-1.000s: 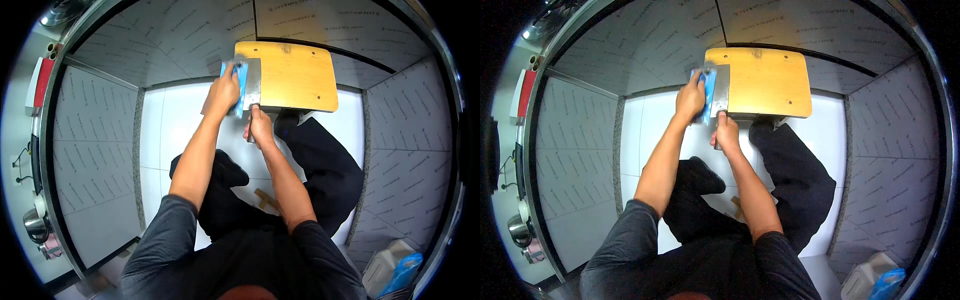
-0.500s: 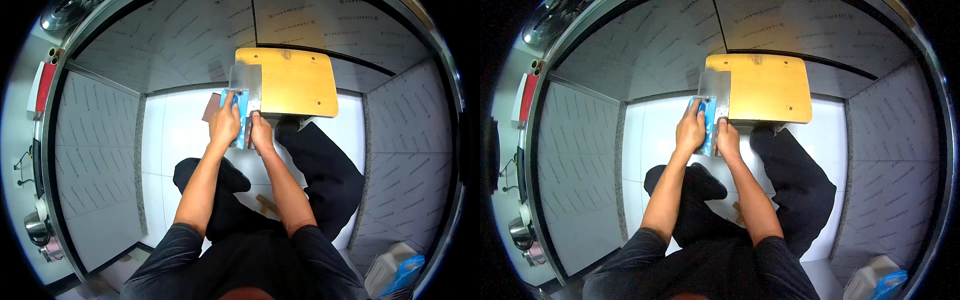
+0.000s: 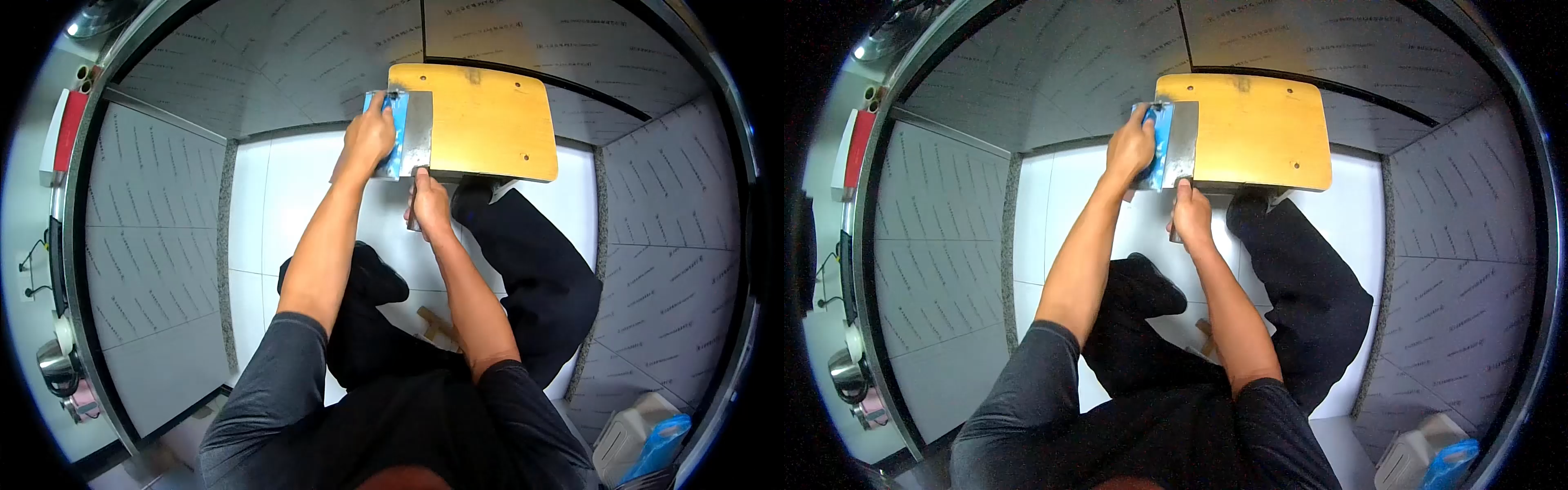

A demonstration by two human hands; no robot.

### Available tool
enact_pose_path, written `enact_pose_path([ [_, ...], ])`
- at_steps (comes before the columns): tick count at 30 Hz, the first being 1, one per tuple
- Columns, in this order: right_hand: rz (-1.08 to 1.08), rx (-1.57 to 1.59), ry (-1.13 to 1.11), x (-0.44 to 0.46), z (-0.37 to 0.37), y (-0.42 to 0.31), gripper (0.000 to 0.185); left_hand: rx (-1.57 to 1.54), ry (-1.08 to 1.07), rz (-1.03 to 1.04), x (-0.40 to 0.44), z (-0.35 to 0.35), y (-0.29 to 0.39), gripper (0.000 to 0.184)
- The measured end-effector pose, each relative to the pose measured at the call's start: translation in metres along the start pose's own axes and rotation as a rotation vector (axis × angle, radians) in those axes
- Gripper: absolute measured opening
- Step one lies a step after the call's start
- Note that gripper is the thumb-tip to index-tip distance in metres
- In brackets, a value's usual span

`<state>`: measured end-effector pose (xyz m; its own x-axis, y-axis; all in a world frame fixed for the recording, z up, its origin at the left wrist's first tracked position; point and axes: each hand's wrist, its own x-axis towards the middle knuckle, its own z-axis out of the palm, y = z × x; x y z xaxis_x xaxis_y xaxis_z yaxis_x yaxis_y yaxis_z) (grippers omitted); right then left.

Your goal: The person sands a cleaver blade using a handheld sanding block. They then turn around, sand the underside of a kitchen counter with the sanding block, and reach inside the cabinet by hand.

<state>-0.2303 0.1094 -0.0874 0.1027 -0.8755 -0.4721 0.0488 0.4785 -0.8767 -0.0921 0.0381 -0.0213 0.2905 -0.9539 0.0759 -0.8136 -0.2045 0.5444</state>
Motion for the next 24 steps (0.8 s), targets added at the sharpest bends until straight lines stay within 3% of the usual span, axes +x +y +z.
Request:
enact_pose_path([
  [4,-0.07,-0.065,0.026,0.008,0.001,0.009,0.055,-0.033,-0.039,-0.081,-0.052,-0.005,0.011,0.043],
  [5,-0.044,-0.042,0.018,0.001,0.001,-0.001,0.057,-0.032,0.098,0.036,-0.068,0.009,-0.006,0.043],
  [10,0.05,0.014,-0.01,-0.002,-0.001,-0.005,0.049,-0.033,-0.042,-0.03,0.004,-0.004,0.006,0.044],
  [13,0.012,0.011,-0.003,0.003,-0.001,0.003,0.049,0.013,-0.023,-0.032,-0.016,0.001,0.002,0.044],
  [14,0.019,-0.018,0.001,-0.002,0.0,-0.005,0.051,-0.082,0.006,-0.003,-0.064,-0.002,-0.005,0.045],
  [15,0.03,0.011,-0.013,-0.002,-0.001,-0.007,0.05,-0.092,0.128,0.092,-0.071,-0.002,-0.005,0.046],
  [18,0.037,0.02,-0.024,-0.005,-0.001,-0.003,0.05,-0.014,-0.036,-0.04,-0.029,-0.006,-0.004,0.044],
  [21,0.048,0.007,-0.006,-0.004,-0.002,-0.007,0.048,0.021,0.047,0.006,0.012,-0.002,0.002,0.044],
  [24,0.054,0.01,-0.011,-0.001,-0.001,-0.006,0.048,-0.025,-0.008,-0.067,-0.046,-0.002,0.004,0.044],
])
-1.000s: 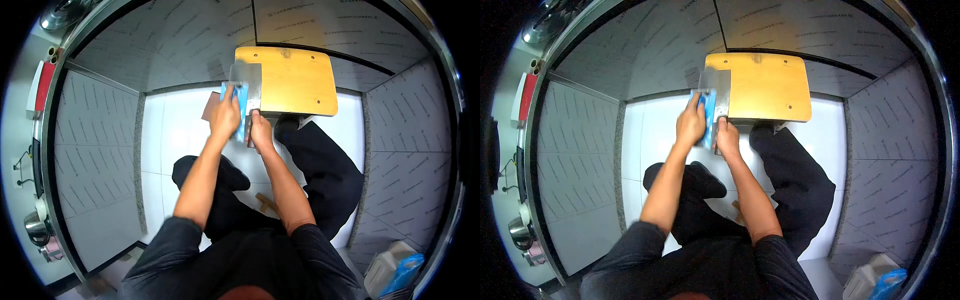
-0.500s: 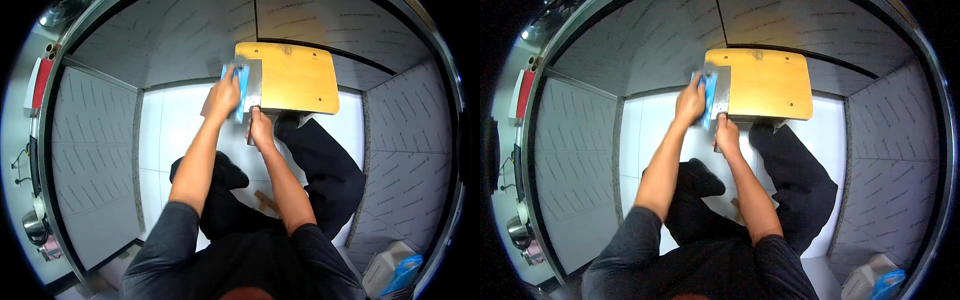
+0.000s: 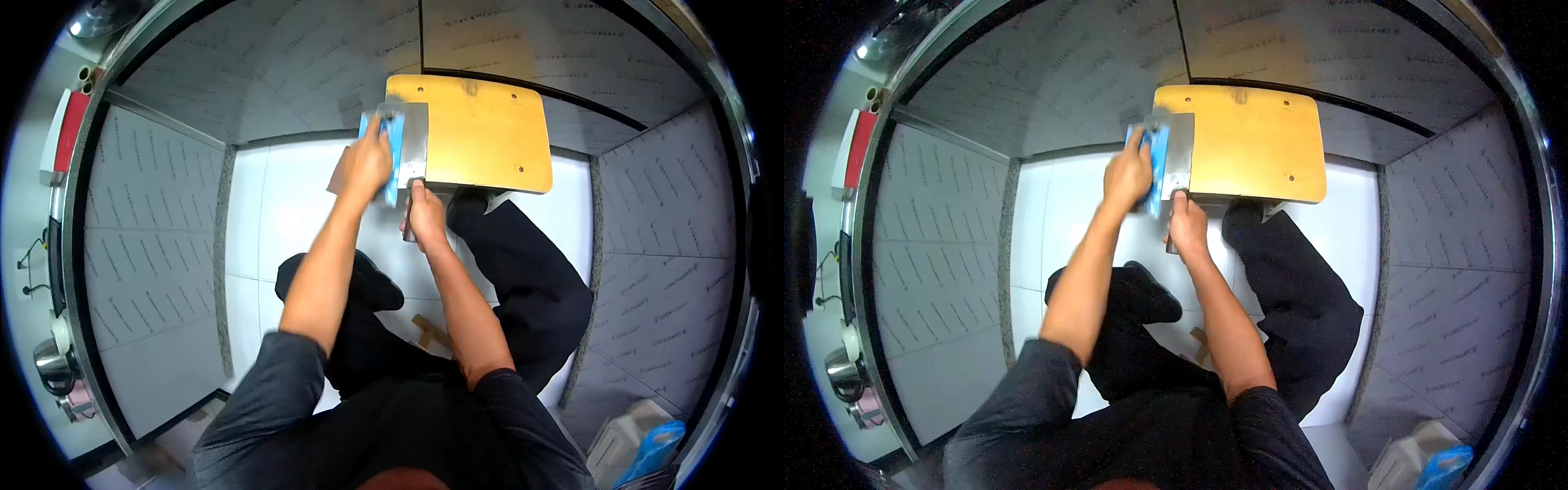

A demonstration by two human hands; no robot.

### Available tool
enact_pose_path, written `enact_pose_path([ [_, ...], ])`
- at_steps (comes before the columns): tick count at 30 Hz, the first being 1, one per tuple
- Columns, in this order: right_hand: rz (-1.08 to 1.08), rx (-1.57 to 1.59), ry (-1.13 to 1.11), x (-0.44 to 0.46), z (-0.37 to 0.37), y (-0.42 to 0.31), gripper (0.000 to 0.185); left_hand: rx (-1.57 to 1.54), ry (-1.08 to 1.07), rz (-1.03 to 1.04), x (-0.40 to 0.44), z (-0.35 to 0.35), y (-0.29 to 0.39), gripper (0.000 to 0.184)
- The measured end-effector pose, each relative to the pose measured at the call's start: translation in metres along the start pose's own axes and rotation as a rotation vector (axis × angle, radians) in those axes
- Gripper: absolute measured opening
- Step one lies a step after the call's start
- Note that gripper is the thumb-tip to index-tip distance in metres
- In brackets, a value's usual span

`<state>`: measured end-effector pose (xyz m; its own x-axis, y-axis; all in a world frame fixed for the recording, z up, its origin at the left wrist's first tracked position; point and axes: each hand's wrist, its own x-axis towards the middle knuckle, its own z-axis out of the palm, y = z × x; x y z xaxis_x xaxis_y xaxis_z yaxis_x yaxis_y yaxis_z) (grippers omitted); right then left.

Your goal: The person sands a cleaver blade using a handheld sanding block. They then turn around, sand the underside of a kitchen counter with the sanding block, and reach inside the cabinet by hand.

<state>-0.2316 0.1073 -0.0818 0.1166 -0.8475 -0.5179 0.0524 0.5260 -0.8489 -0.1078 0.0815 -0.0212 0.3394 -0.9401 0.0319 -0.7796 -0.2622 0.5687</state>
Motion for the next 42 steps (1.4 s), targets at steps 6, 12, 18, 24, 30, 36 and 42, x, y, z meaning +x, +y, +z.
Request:
enact_pose_path([
  [6,-0.02,-0.018,-0.012,-0.002,0.0,0.005,0.05,-0.006,-0.031,-0.02,0.02,-0.006,0.004,0.043],
  [12,-0.01,0.024,0.011,0.001,0.001,0.0,0.05,-0.022,-0.004,-0.013,-0.018,-0.007,0.003,0.044],
  [18,-0.004,-0.014,0.004,-0.005,0.002,0.0,0.051,-0.034,0.028,0.029,0.051,-0.007,0.012,0.044],
  [24,-0.038,0.004,0.02,0.006,0.001,0.005,0.05,-0.024,0.052,0.06,-0.008,-0.003,0.002,0.044],
  [30,0.001,-0.031,0.014,-0.007,0.001,0.007,0.05,-0.017,0.012,0.024,0.051,0.002,0.004,0.044],
  [36,-0.062,-0.006,0.017,0.011,-0.001,0.006,0.052,-0.016,0.051,0.056,-0.004,0.0,0.001,0.043],
  [42,-0.007,-0.007,0.009,-0.002,0.0,0.001,0.052,-0.036,0.006,0.01,0.016,-0.006,0.006,0.042],
])
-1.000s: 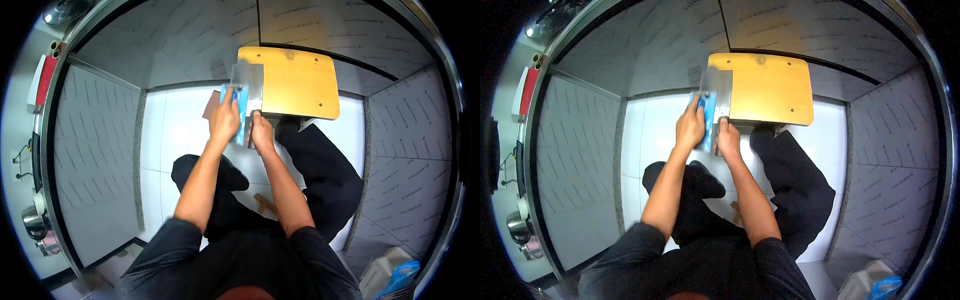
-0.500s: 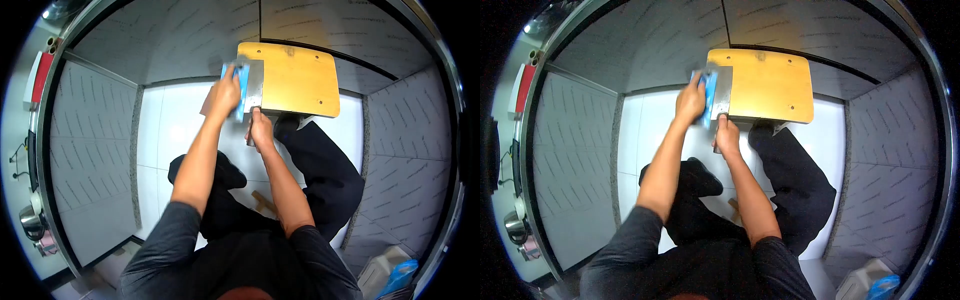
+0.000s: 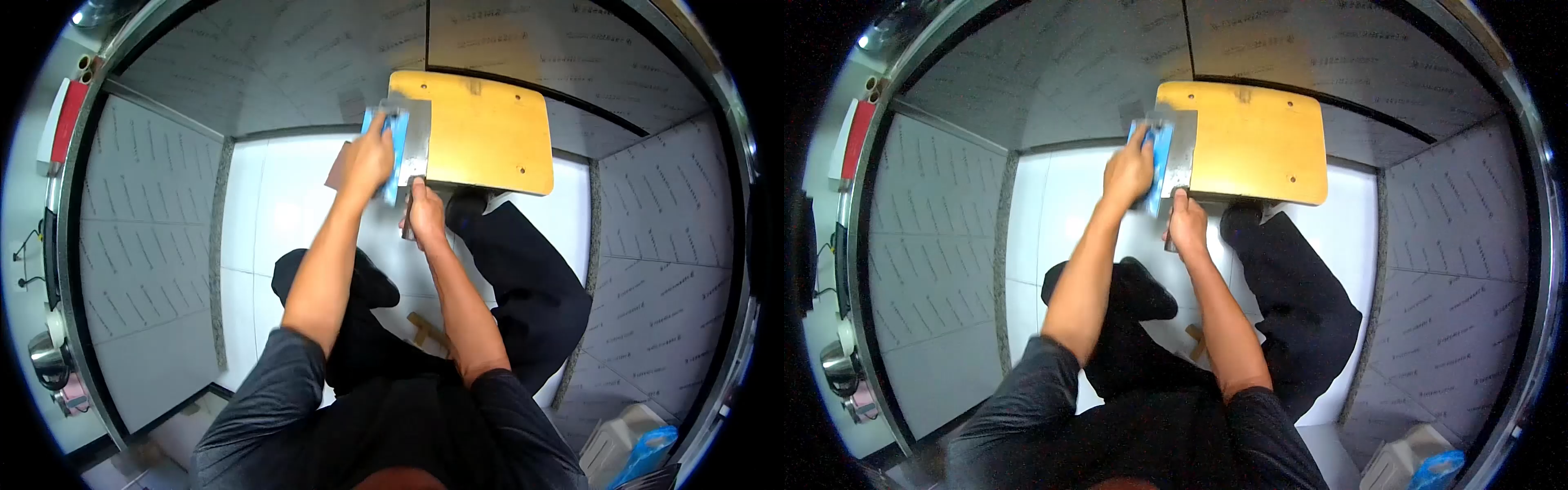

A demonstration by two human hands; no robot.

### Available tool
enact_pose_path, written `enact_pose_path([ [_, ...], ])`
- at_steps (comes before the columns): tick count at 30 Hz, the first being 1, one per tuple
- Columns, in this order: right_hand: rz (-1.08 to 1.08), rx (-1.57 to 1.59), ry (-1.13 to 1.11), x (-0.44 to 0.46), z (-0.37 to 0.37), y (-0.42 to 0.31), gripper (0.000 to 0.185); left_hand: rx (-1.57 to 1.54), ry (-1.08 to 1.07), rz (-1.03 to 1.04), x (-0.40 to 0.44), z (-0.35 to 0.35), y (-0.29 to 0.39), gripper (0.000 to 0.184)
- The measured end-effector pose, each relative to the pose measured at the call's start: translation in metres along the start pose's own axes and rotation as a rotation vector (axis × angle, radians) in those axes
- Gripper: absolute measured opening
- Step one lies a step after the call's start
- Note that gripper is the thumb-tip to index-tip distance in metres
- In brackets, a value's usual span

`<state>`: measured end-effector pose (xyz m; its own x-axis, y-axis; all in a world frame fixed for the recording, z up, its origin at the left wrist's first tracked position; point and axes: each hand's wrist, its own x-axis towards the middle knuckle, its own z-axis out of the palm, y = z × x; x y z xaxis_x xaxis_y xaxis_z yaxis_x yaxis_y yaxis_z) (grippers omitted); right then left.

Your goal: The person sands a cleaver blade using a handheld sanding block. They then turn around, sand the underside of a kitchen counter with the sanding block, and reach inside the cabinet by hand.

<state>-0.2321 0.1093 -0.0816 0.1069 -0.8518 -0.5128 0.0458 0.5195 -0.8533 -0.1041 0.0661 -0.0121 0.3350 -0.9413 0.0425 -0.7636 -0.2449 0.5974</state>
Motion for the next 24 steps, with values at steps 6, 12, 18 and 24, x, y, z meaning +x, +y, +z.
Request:
enact_pose_path([
  [6,-0.039,-0.03,-0.014,0.003,-0.001,0.003,0.051,0.016,-0.026,0.028,-0.002,0.002,-0.013,0.043],
  [12,-0.003,-0.019,0.004,0.006,0.0,0.003,0.053,0.002,-0.019,-0.003,-0.032,-0.002,-0.01,0.043],
  [18,-0.012,-0.038,-0.01,-0.001,0.0,-0.002,0.054,0.002,0.05,0.035,0.027,0.0,-0.007,0.044],
  [24,-0.035,-0.033,0.001,-0.002,0.001,-0.007,0.052,0.009,0.102,0.118,-0.046,0.004,-0.011,0.045],
])
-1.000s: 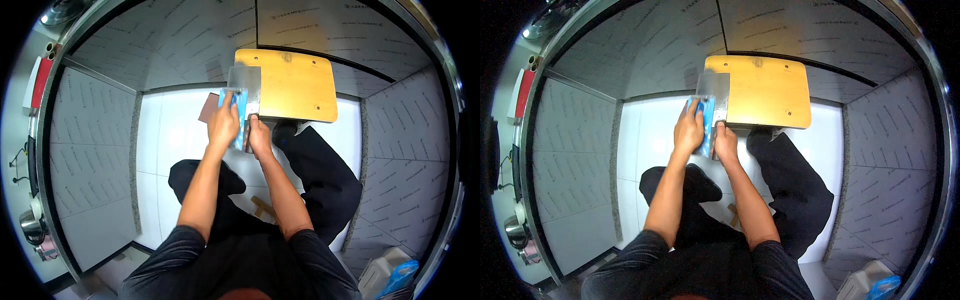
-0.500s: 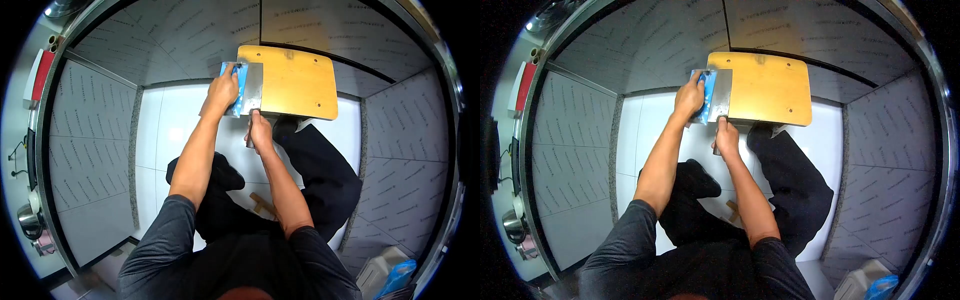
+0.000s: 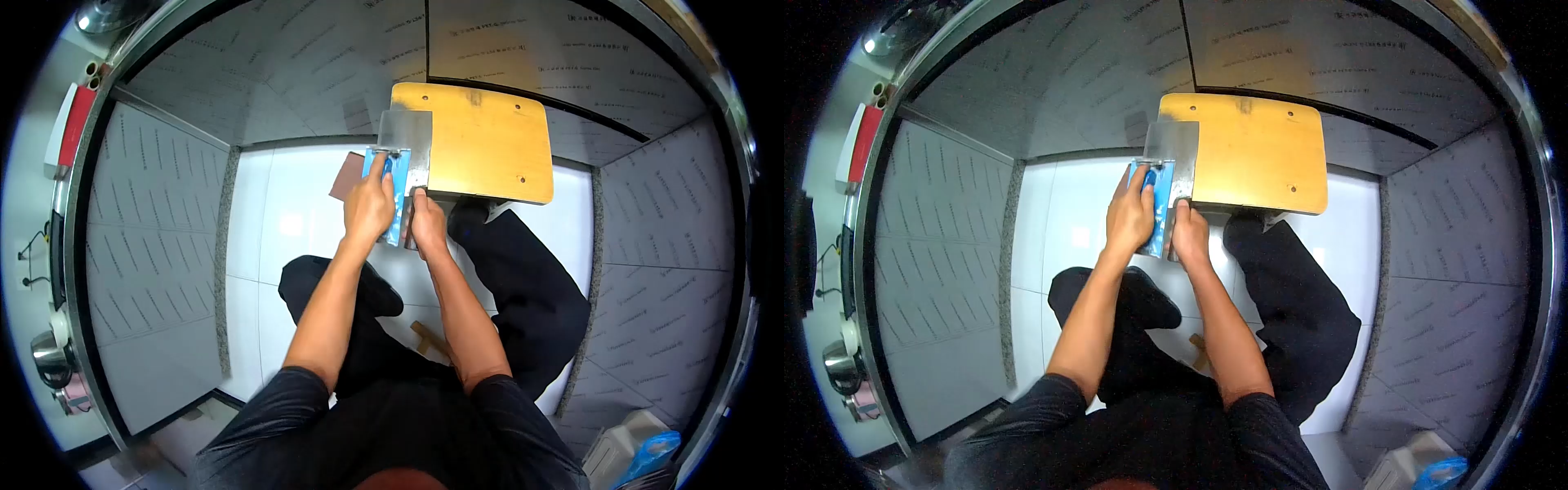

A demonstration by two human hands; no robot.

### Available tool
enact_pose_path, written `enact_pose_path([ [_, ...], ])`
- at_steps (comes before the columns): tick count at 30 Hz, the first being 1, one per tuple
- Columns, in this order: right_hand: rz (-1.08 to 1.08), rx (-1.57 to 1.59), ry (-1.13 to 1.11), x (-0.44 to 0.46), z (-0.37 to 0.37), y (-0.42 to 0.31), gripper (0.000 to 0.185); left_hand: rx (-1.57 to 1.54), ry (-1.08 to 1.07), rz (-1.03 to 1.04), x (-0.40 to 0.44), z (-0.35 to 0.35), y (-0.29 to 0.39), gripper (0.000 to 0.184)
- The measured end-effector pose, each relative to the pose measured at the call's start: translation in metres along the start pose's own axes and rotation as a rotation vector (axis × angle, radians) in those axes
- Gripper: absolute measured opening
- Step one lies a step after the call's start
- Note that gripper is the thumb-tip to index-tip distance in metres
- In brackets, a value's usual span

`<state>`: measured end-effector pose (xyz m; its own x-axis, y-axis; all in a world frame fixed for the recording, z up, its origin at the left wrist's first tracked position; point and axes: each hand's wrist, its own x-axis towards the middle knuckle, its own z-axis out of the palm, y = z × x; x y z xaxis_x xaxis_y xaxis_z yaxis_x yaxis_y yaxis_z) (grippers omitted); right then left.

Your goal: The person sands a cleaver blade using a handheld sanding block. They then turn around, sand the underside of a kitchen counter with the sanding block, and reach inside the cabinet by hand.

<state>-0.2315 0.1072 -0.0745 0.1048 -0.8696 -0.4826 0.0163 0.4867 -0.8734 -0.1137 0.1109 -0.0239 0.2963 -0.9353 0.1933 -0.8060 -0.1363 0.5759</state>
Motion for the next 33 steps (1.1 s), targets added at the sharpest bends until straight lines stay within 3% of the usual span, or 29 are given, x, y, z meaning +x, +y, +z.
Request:
enact_pose_path([
  [3,0.023,-0.016,-0.017,-0.004,-0.003,0.001,0.051,-0.065,-0.182,-0.157,0.036,-0.007,0.011,0.045],
  [6,0.043,0.041,-0.006,0.0,0.001,0.002,0.048,0.036,-0.103,-0.064,0.082,0.01,-0.001,0.045],
  [9,0.043,0.056,0.022,0.001,0.001,0.004,0.05,-0.006,-0.161,-0.145,0.039,0.0,0.006,0.045],
  [13,0.025,0.063,0.004,0.005,0.0,0.01,0.05,0.02,-0.032,-0.011,0.023,0.004,-0.003,0.042],
  [15,0.054,0.048,-0.007,0.001,-0.001,0.005,0.048,0.081,-0.22,-0.165,0.068,-0.005,0.01,0.04],
  [19,0.064,0.024,-0.005,0.001,-0.002,0.003,0.048,0.081,-0.182,-0.159,0.068,0.008,0.004,0.04],
  [22,0.055,0.056,0.006,0.004,0.0,0.005,0.047,-0.044,0.052,0.065,0.011,0.006,-0.003,0.044],
  [25,0.029,0.007,-0.011,0.004,-0.002,0.008,0.047,0.076,-0.163,-0.099,0.059,0.004,0.003,0.044],
  [27,0.066,0.029,0.0,0.005,0.0,0.006,0.048,0.011,-0.091,-0.031,0.076,0.011,0.0,0.045],
  [30,0.063,0.012,0.019,0.002,-0.001,0.004,0.048,0.001,-0.174,-0.133,0.038,0.002,0.008,0.043],
  [31,0.065,0.016,0.022,0.003,-0.002,0.003,0.048,0.011,-0.055,-0.018,0.016,0.009,-0.002,0.041],
  [33,0.012,0.04,0.022,0.003,0.001,0.006,0.048,0.002,-0.023,0.015,0.012,0.012,-0.006,0.042],
])
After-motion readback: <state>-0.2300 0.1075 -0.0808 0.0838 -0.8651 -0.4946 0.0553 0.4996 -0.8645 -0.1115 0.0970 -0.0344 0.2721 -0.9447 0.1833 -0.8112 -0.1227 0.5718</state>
